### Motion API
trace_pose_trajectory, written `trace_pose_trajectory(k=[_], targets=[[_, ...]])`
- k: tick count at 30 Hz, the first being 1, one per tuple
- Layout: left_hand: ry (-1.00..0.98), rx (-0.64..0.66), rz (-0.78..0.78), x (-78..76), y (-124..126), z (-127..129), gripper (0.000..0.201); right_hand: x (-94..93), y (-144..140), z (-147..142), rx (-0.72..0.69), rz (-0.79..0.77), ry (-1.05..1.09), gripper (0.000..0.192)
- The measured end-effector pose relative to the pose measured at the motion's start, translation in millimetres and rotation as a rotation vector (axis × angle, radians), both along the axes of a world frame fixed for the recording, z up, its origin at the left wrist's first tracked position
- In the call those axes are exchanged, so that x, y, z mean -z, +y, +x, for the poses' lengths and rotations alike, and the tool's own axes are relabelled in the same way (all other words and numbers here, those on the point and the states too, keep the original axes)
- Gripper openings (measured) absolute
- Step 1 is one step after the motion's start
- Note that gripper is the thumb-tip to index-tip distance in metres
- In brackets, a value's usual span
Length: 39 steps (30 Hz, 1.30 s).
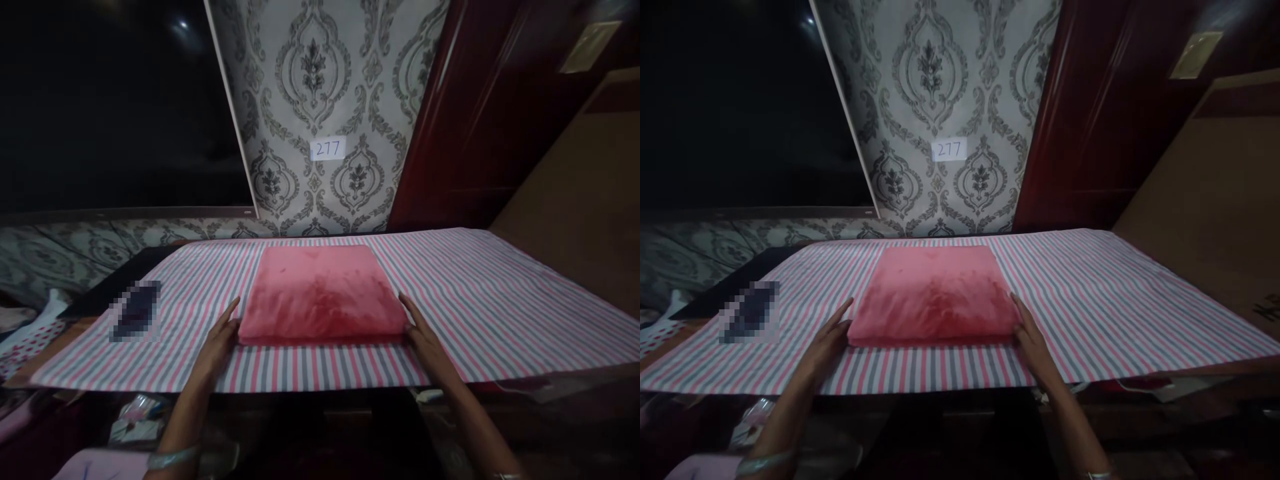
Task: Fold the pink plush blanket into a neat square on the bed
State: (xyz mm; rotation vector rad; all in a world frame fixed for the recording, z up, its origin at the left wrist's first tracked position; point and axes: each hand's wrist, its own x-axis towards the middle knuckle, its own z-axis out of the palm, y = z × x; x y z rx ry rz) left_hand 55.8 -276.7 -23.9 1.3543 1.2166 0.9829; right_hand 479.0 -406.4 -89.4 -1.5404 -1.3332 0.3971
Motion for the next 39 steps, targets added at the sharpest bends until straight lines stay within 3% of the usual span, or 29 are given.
trace_pose_trajectory(k=[4, 7, 9, 13, 17, 19, 21, 24, 27, 29, 32, 35, 37, 39], targets=[[0.24, 0.172, 0.251, 15.5, -3, -16, 0.08, 5.6, -12, -5, -0.126, 0.064, -0.253, 0.074], [0.468, 0.21, 0.521, 29.5, -3, -16, 0.078, 3.9, -9, -15, -0.135, 0.092, -0.404, 0.08], [0.605, 0.22, 0.619, 34.2, -3, -12, 0.077, 3.2, -4, -20, -0.112, 0.11, -0.467, 0.085], [0.793, 0.196, 0.719, 34.3, 2, -7, 0.073, 9.0, 7, -21, -0.076, 0.139, -0.552, 0.091], [0.876, 0.167, 0.844, 29.2, 11, -6, 0.061, 12.0, 14, -16, -0.008, 0.141, -0.587, 0.081], [0.858, 0.156, 0.899, 18.9, 16, -4, 0.054, 0.1, 18, -14, 0.008, 0.161, -0.595, 0.073], [0.79, 0.083, 0.973, -2.6, 22, 0, 0.046, -26.2, 21, -11, 0.019, 0.185, -0.592, 0.064], [0.607, -0.078, 1.051, -57.0, 30, 7, 0.034, -89.1, 28, -3, 0.042, 0.214, -0.584, 0.049], [0.418, -0.009, 0.945, -124.1, 40, 15, 0.038, -159.6, 36, 7, 0.073, 0.275, -0.563, 0.038], [0.279, -0.024, 0.838, -164.0, 50, 19, 0.04, -197.5, 42, 14, 0.058, 0.296, -0.439, 0.037], [0.069, 0.032, 0.627, -203.8, 70, 25, 0.04, -227.9, 57, 24, -0.027, 0.302, -0.144, 0.041], [-0.084, 0.117, 0.348, -211.3, 97, 33, 0.039, -222.9, 85, 34, -0.11, 0.215, 0.12, 0.043], [-0.121, 0.131, 0.178, -195.4, 115, 40, 0.036, -202.4, 110, 36, -0.124, 0.112, 0.228, 0.04], [-0.097, 0.107, 0.014, -164.4, 131, 49, 0.033, -172.5, 134, 33, -0.083, -0.015, 0.233, 0.037]])
